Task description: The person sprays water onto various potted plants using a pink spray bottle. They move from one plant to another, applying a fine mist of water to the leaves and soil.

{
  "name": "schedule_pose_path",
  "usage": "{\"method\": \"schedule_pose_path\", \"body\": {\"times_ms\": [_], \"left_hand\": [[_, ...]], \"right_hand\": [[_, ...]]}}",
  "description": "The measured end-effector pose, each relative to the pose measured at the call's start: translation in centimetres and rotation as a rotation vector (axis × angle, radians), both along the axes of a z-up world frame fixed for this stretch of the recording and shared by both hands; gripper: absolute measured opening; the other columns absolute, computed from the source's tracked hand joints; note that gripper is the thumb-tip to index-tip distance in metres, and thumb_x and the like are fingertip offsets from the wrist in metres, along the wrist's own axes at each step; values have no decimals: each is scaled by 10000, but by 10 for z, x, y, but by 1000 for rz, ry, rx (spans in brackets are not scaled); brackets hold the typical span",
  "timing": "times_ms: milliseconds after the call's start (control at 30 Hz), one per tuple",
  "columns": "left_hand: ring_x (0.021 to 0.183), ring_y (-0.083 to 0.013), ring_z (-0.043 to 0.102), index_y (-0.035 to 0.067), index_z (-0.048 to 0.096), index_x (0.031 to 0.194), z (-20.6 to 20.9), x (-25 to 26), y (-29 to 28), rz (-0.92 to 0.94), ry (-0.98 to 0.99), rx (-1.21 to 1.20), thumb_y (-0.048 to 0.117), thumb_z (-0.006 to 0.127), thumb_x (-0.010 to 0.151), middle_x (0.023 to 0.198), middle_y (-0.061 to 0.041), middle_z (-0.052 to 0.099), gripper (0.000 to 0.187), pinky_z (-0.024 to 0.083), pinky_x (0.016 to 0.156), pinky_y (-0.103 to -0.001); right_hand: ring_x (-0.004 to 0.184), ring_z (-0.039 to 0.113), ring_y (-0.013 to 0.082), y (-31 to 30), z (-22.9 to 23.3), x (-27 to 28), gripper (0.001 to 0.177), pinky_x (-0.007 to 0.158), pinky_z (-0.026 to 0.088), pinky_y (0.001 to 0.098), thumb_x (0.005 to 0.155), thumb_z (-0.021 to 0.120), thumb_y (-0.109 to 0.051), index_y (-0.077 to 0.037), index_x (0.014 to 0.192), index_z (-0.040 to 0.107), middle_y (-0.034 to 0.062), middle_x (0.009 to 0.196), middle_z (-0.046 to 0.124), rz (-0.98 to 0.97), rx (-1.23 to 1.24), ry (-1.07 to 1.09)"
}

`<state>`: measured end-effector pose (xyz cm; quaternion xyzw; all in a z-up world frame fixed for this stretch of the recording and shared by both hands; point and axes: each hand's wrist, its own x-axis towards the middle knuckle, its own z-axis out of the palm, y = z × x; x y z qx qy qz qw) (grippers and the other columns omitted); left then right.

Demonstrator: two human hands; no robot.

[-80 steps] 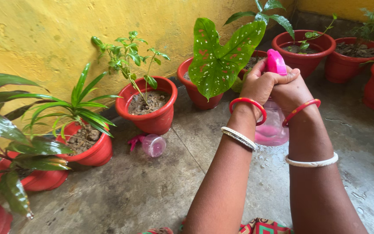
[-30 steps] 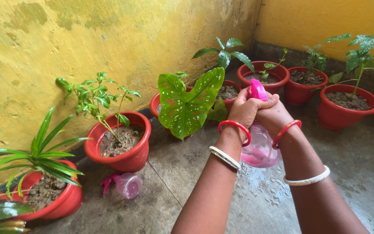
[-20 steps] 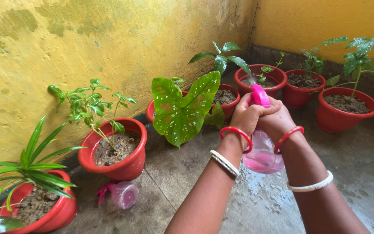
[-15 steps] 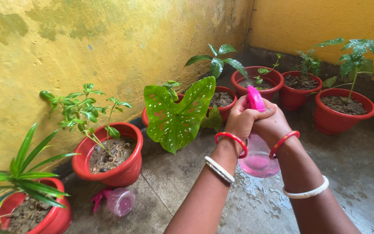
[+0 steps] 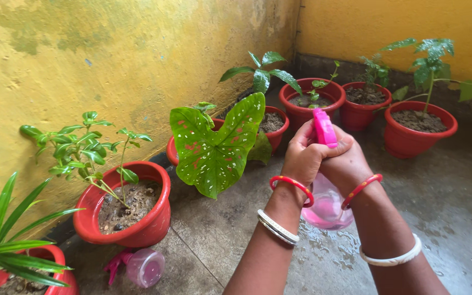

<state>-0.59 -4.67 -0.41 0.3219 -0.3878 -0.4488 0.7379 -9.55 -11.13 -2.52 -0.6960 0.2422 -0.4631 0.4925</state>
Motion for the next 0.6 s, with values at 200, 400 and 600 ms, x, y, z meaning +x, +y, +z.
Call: {"method": "schedule_pose_path", "body": {"times_ms": [200, 400, 600], "left_hand": [[1057, -148, 647, 17, 655, 1278, 1, -20, -11, -1, -23, 65, 78, 864, 667, 1118, -44, 703, 648, 488, 1006, -319], [992, -161, 664, -12, 659, 1215, 2, -28, -22, -15, -10, 36, 88, 871, 703, 1080, -73, 711, 564, 534, 930, -323], [893, -174, 687, 11, 649, 1133, 8, -33, -32, -55, 24, 37, 109, 884, 708, 976, -73, 721, 495, 570, 848, -344]], "right_hand": [[880, 639, 96, 3, 3, -18, 431, 743, 534, 271, 719, 762, 56, -48, 1124, 656, 0, 955, 665, -82, 134, -27], [873, 646, 105, 0, 17, -38, 511, 726, 547, 289, 752, 717, 27, -87, 1241, 620, 26, 985, 668, 137, 223, -41], [906, 710, 159, -12, 46, -69, 422, 780, 589, 328, 750, 768, 4, 15, 1166, 697, 104, 991, 756, 289, 213, 315]]}}
